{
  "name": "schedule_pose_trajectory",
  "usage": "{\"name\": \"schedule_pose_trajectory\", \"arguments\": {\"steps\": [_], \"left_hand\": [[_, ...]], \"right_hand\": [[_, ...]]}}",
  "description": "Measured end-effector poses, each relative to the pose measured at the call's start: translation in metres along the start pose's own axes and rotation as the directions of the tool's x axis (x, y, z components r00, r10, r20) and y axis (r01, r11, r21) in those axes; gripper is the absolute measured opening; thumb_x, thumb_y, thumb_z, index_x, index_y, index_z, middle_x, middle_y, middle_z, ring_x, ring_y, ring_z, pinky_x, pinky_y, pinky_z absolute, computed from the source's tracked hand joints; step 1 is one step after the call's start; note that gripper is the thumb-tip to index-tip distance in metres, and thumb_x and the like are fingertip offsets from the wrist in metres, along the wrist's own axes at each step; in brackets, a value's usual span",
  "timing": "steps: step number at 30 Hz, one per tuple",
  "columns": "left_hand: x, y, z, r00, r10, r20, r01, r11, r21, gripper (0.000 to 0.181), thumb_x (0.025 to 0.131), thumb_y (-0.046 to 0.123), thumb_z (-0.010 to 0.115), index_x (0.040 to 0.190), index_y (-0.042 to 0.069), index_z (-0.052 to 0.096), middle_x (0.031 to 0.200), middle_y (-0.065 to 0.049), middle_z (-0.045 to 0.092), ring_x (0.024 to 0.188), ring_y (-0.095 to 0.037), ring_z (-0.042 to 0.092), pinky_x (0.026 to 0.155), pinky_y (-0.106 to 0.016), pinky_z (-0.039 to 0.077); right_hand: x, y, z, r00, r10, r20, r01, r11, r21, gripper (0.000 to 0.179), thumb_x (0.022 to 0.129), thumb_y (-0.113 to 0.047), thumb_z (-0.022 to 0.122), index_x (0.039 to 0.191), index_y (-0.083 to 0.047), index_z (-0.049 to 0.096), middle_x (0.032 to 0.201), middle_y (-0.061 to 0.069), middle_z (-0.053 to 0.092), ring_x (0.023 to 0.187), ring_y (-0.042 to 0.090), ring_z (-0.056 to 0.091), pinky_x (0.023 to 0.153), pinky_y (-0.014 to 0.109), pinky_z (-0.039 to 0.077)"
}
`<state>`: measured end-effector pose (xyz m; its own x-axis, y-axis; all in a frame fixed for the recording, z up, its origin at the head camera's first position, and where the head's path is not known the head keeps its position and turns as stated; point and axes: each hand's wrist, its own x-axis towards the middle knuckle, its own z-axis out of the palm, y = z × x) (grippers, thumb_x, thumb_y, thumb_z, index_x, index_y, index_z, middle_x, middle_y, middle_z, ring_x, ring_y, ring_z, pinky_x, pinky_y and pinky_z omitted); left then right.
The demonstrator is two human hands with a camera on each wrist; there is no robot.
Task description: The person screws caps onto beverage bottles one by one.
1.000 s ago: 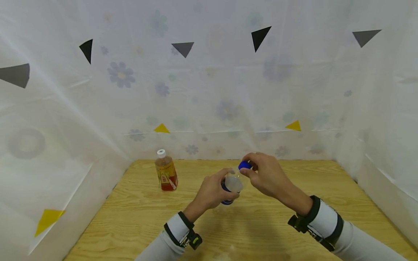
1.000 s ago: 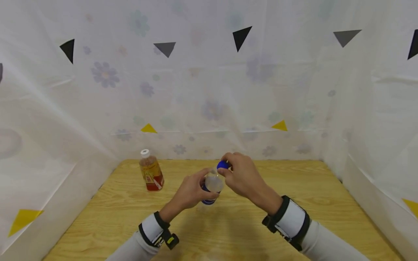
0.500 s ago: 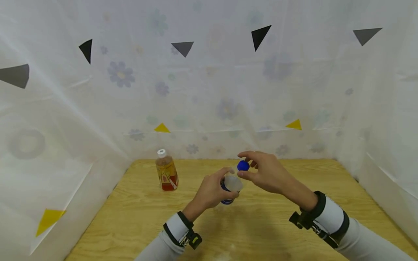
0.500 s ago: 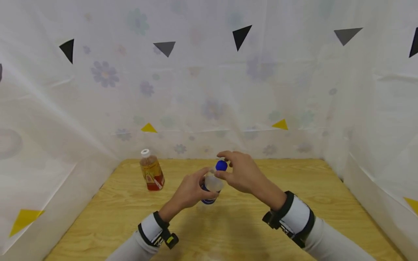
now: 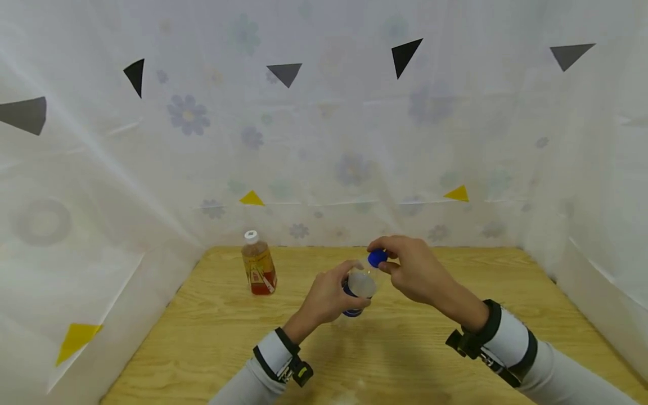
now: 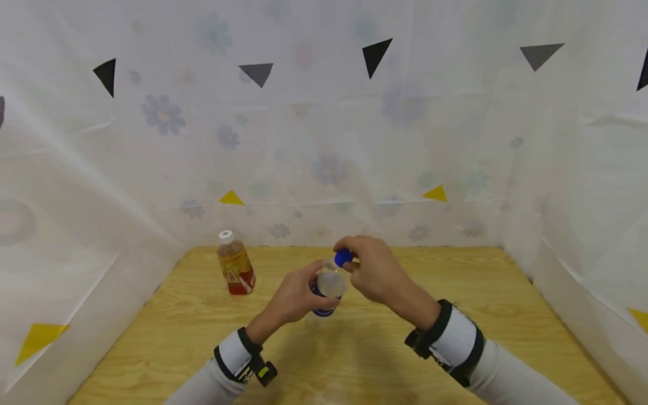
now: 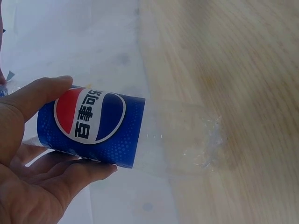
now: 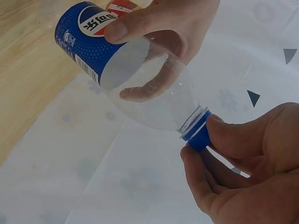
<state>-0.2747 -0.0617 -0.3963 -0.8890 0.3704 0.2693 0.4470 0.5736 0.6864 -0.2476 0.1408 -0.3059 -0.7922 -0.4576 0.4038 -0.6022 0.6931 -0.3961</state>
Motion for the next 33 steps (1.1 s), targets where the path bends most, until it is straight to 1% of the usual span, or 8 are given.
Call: {"name": "schedule_pose_trajectory", "arguments": {"steps": [3,8,15,26,29,33], "left_hand": [[0.002,0.001,0.0,1.0,-0.004,0.004,0.004,1.0,-0.001,0.061,0.08,0.03,0.088,0.133,0.021,0.06,0.108,-0.01,0.074,0.095,-0.022,0.072,0.071,-0.031,0.058],[0.001,0.0,0.002,1.0,-0.012,0.009,0.012,1.0,0.0,0.062,0.08,0.03,0.088,0.134,0.02,0.06,0.108,-0.01,0.074,0.095,-0.022,0.072,0.071,-0.031,0.058],[0.002,0.001,0.001,1.0,-0.003,0.0,0.003,1.0,0.012,0.061,0.08,0.03,0.088,0.134,0.021,0.06,0.108,-0.009,0.074,0.095,-0.022,0.072,0.072,-0.03,0.058],[0.001,0.0,0.001,1.0,-0.012,-0.002,0.012,1.0,0.003,0.061,0.08,0.031,0.087,0.134,0.021,0.06,0.11,-0.009,0.074,0.095,-0.022,0.072,0.071,-0.03,0.058],[0.001,0.0,0.001,1.0,-0.013,-0.005,0.013,1.0,0.007,0.061,0.08,0.031,0.088,0.133,0.021,0.06,0.109,-0.009,0.074,0.095,-0.022,0.072,0.071,-0.03,0.058],[0.001,-0.001,0.0,1.0,-0.01,-0.004,0.01,1.0,0.01,0.062,0.08,0.032,0.087,0.134,0.018,0.06,0.11,-0.009,0.074,0.096,-0.023,0.072,0.071,-0.031,0.058]], "right_hand": [[-0.001,0.001,0.001,1.0,-0.013,-0.025,0.013,1.0,0.007,0.03,0.09,0.007,0.068,0.118,-0.005,0.071,0.116,0.013,0.071,0.102,0.033,0.071,0.083,0.046,0.06],[-0.003,0.003,0.004,0.999,-0.02,-0.041,0.021,1.0,0.016,0.033,0.089,0.011,0.068,0.118,-0.004,0.07,0.114,0.014,0.07,0.102,0.033,0.071,0.081,0.044,0.06],[-0.002,0.006,0.006,0.996,-0.046,-0.073,0.045,0.999,-0.012,0.033,0.088,0.011,0.069,0.117,-0.003,0.07,0.111,0.014,0.07,0.099,0.032,0.071,0.079,0.042,0.061],[-0.002,0.005,0.012,0.994,-0.045,-0.103,0.043,0.999,-0.023,0.031,0.087,0.013,0.069,0.115,-0.003,0.071,0.101,0.012,0.066,0.092,0.028,0.07,0.076,0.039,0.061],[-0.001,0.004,0.013,0.993,-0.042,-0.107,0.04,0.999,-0.021,0.031,0.087,0.012,0.069,0.114,-0.002,0.071,0.101,0.012,0.066,0.092,0.028,0.07,0.077,0.039,0.061],[-0.001,0.004,0.014,0.994,-0.035,-0.107,0.033,0.999,-0.02,0.03,0.087,0.012,0.069,0.113,-0.003,0.07,0.102,0.012,0.065,0.093,0.029,0.069,0.078,0.04,0.061]]}}
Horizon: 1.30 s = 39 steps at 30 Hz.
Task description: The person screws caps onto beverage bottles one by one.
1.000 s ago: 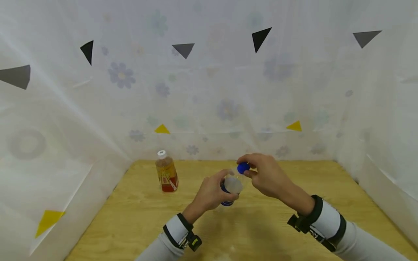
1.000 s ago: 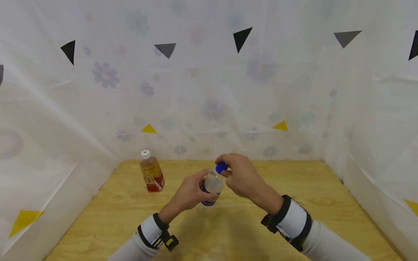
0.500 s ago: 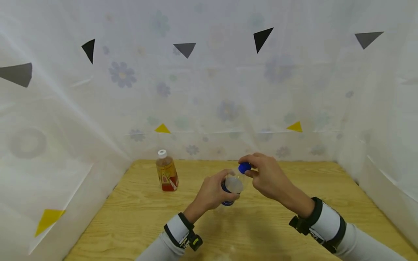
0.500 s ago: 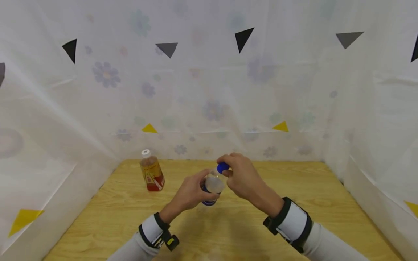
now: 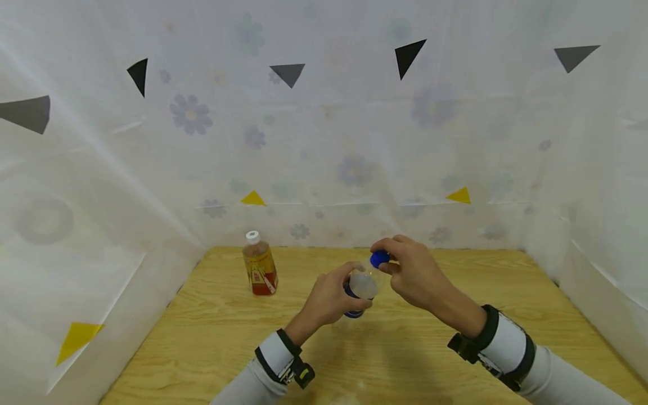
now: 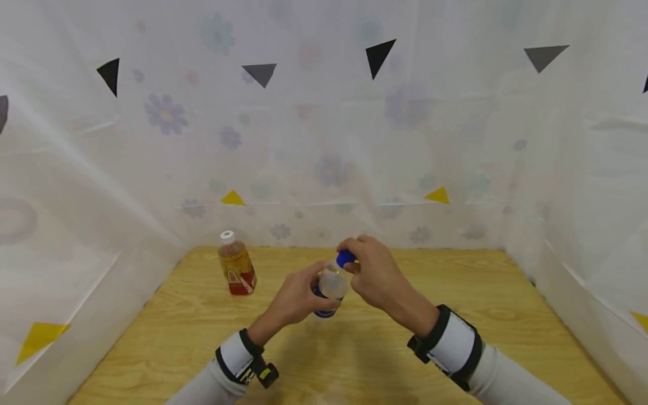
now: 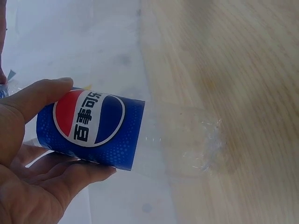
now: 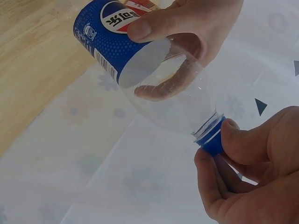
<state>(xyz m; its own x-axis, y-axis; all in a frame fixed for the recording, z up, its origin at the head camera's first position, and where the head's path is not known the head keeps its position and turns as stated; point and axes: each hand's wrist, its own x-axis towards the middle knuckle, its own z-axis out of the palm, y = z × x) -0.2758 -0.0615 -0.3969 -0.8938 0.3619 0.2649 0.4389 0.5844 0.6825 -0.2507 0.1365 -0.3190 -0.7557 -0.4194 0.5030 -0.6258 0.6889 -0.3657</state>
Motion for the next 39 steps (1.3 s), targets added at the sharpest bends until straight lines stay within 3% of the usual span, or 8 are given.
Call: {"name": "schedule_pose_trajectory", "arguments": {"steps": [15,24,31,39], "left_hand": [[0.0001,0.0011,0.0001,1.0,0.001,-0.015,0.0,1.0,0.006,0.062,0.08,0.034,0.088,0.134,0.019,0.061,0.112,-0.009,0.074,0.096,-0.022,0.072,0.071,-0.03,0.058],[-0.0021,0.0021,0.0018,1.0,0.019,-0.025,-0.019,1.0,0.016,0.06,0.08,0.032,0.088,0.133,0.017,0.062,0.11,-0.009,0.075,0.094,-0.022,0.073,0.071,-0.027,0.058],[-0.0015,-0.0007,0.0038,0.999,0.03,-0.036,-0.029,0.999,0.033,0.061,0.08,0.035,0.087,0.133,0.017,0.063,0.108,-0.007,0.075,0.092,-0.02,0.073,0.07,-0.025,0.057],[-0.0027,-0.0006,0.0064,0.997,0.039,-0.068,-0.037,0.999,0.036,0.06,0.08,0.035,0.087,0.133,0.017,0.063,0.108,-0.007,0.075,0.092,-0.019,0.073,0.07,-0.025,0.057]], "right_hand": [[0.0008,-0.0009,0.0009,1.0,0.002,-0.015,-0.003,1.0,-0.015,0.024,0.089,0.009,0.068,0.108,-0.003,0.066,0.098,0.011,0.064,0.084,0.025,0.066,0.071,0.039,0.059],[0.0001,-0.0017,0.0015,0.999,0.03,-0.011,-0.03,0.999,-0.012,0.016,0.09,0.004,0.07,0.103,-0.005,0.065,0.091,0.008,0.061,0.072,0.013,0.055,0.062,0.027,0.049],[0.0001,-0.0022,0.0047,0.997,0.083,-0.01,-0.083,0.997,-0.008,0.014,0.091,0.001,0.07,0.1,-0.006,0.063,0.089,0.007,0.059,0.073,0.015,0.055,0.061,0.028,0.046],[-0.0005,-0.0035,0.0074,0.996,0.086,-0.039,-0.088,0.996,-0.032,0.011,0.092,-0.002,0.07,0.098,-0.006,0.062,0.088,0.006,0.058,0.074,0.017,0.054,0.062,0.03,0.044]]}}
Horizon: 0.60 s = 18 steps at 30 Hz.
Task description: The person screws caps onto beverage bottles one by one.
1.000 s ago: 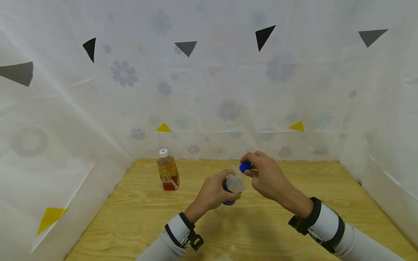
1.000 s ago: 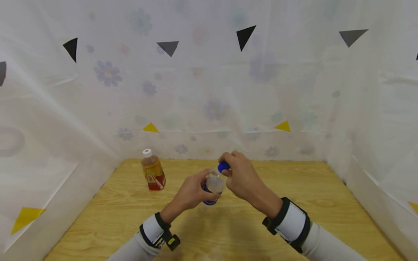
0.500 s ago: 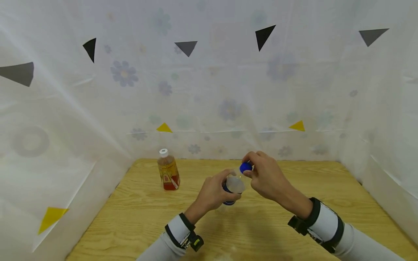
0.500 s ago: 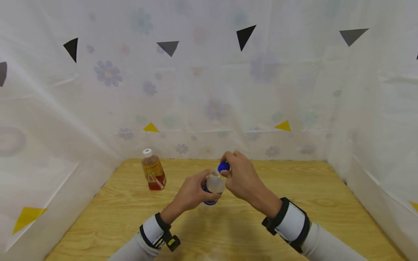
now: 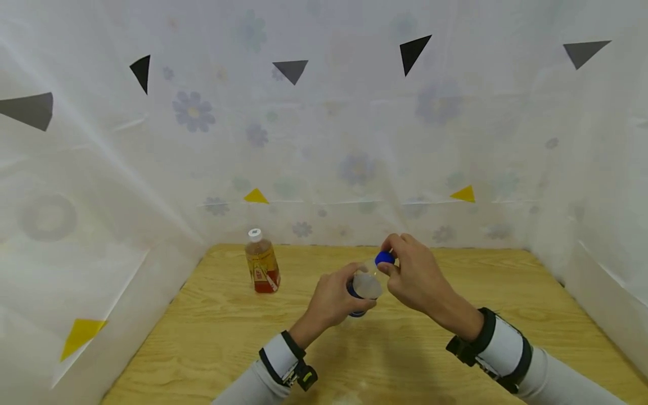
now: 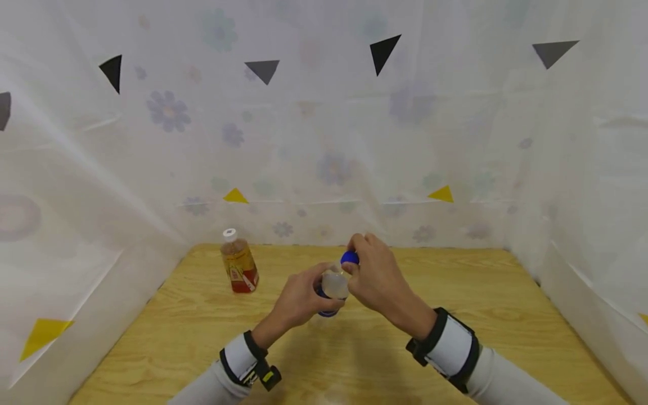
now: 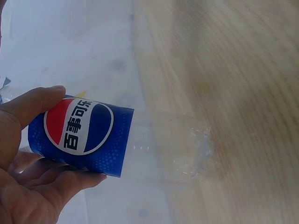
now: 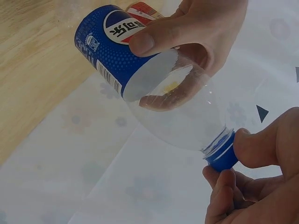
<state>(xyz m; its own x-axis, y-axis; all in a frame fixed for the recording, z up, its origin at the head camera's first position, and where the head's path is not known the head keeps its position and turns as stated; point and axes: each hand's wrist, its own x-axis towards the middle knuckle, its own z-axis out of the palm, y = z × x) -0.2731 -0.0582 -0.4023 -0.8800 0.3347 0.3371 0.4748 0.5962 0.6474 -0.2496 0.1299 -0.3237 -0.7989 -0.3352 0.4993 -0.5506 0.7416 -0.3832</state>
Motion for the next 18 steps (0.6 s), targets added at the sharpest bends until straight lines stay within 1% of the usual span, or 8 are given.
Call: {"name": "schedule_pose_trajectory", "arguments": {"steps": [5,11,18], "left_hand": [[-0.0004,0.0011,0.0028,0.999,0.024,-0.027,-0.023,1.0,0.018,0.06,0.081,0.033,0.087,0.133,0.017,0.063,0.109,-0.007,0.075,0.091,-0.019,0.073,0.068,-0.023,0.055],[-0.0032,0.001,0.0055,0.998,0.039,-0.058,-0.037,0.999,0.037,0.061,0.081,0.031,0.087,0.134,0.015,0.063,0.11,-0.005,0.075,0.09,-0.02,0.073,0.069,-0.024,0.056],[-0.0053,0.0016,0.0071,0.996,0.04,-0.075,-0.036,0.998,0.049,0.06,0.081,0.032,0.087,0.133,0.013,0.063,0.108,-0.006,0.075,0.089,-0.02,0.074,0.068,-0.024,0.056]], "right_hand": [[-0.0007,-0.0001,0.0011,1.0,-0.001,-0.017,0.001,1.0,-0.03,0.011,0.092,-0.004,0.07,0.098,-0.005,0.061,0.087,0.006,0.056,0.072,0.016,0.049,0.062,0.03,0.042],[-0.0008,0.0001,0.0045,1.0,0.0,-0.028,-0.001,0.999,-0.037,0.011,0.093,-0.005,0.07,0.1,-0.003,0.061,0.087,0.007,0.056,0.071,0.015,0.048,0.062,0.029,0.042],[-0.002,0.0013,0.0075,0.997,-0.032,-0.065,0.028,0.998,-0.056,0.012,0.092,-0.005,0.071,0.097,-0.003,0.061,0.086,0.007,0.056,0.07,0.015,0.048,0.061,0.028,0.04]]}}
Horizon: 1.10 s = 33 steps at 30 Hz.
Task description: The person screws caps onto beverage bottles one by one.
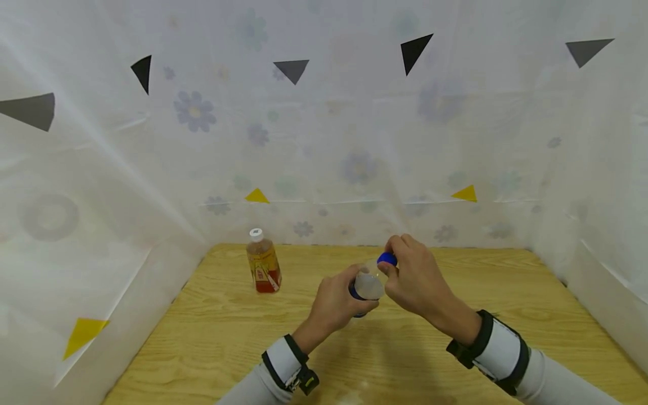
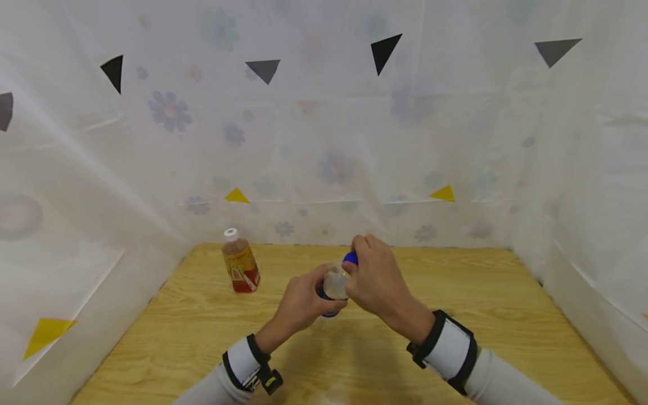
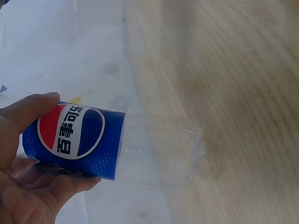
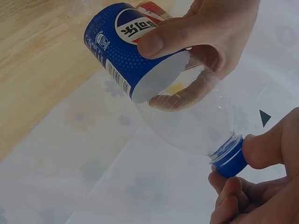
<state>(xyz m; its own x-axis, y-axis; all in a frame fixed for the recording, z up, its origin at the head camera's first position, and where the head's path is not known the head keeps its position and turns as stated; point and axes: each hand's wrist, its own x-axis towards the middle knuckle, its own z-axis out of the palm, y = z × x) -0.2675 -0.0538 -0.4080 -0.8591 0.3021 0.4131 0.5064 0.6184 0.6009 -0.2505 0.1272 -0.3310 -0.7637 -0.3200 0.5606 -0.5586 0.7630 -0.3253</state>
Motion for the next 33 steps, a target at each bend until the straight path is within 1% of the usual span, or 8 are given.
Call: {"name": "schedule_pose_trajectory", "arguments": {"steps": [8,16,26,30,33], "left_hand": [[0.0016,0.0007,-0.0019,1.0,-0.004,0.015,0.004,1.0,0.002,0.061,0.08,0.032,0.088,0.133,0.015,0.062,0.108,-0.005,0.075,0.088,-0.019,0.074,0.068,-0.023,0.056],[0.002,0.0,-0.0015,0.999,-0.002,0.032,0.003,1.0,-0.015,0.062,0.08,0.03,0.088,0.134,0.014,0.061,0.109,-0.006,0.074,0.09,-0.019,0.073,0.07,-0.024,0.056],[0.0001,-0.0013,-0.0017,0.999,-0.006,0.034,0.007,1.0,-0.015,0.063,0.081,0.032,0.087,0.136,0.016,0.061,0.109,-0.005,0.075,0.089,-0.019,0.073,0.068,-0.023,0.055],[0.0005,-0.001,-0.0021,0.999,-0.009,0.037,0.009,1.0,-0.018,0.063,0.081,0.032,0.087,0.136,0.015,0.061,0.11,-0.005,0.074,0.089,-0.019,0.073,0.068,-0.023,0.055],[0.001,-0.0007,-0.0024,0.999,-0.007,0.041,0.008,1.0,-0.022,0.06,0.081,0.031,0.087,0.133,0.015,0.062,0.108,-0.005,0.075,0.089,-0.019,0.073,0.068,-0.023,0.055]], "right_hand": [[0.0017,0.0011,-0.0036,1.0,-0.018,0.02,0.018,1.0,-0.014,0.012,0.093,-0.006,0.071,0.098,-0.002,0.06,0.087,0.007,0.056,0.071,0.015,0.046,0.062,0.029,0.04],[-0.0003,0.0007,-0.0035,0.999,-0.009,0.033,0.01,1.0,-0.013,0.012,0.094,-0.007,0.069,0.1,-0.002,0.061,0.09,0.009,0.057,0.073,0.016,0.048,0.062,0.03,0.041],[-0.0022,0.0009,-0.0031,0.999,-0.033,0.016,0.033,0.999,-0.017,0.012,0.095,-0.007,0.069,0.102,-0.001,0.062,0.092,0.01,0.059,0.074,0.016,0.05,0.063,0.03,0.043],[-0.0024,0.0019,-0.0029,0.999,-0.031,0.016,0.031,0.999,-0.005,0.012,0.095,-0.007,0.069,0.103,-0.001,0.062,0.092,0.01,0.059,0.073,0.016,0.05,0.062,0.029,0.043],[-0.0028,0.0028,-0.0031,1.0,-0.027,0.016,0.027,1.0,0.015,0.012,0.096,-0.008,0.068,0.104,-0.001,0.063,0.091,0.01,0.058,0.071,0.014,0.048,0.061,0.028,0.043]]}}
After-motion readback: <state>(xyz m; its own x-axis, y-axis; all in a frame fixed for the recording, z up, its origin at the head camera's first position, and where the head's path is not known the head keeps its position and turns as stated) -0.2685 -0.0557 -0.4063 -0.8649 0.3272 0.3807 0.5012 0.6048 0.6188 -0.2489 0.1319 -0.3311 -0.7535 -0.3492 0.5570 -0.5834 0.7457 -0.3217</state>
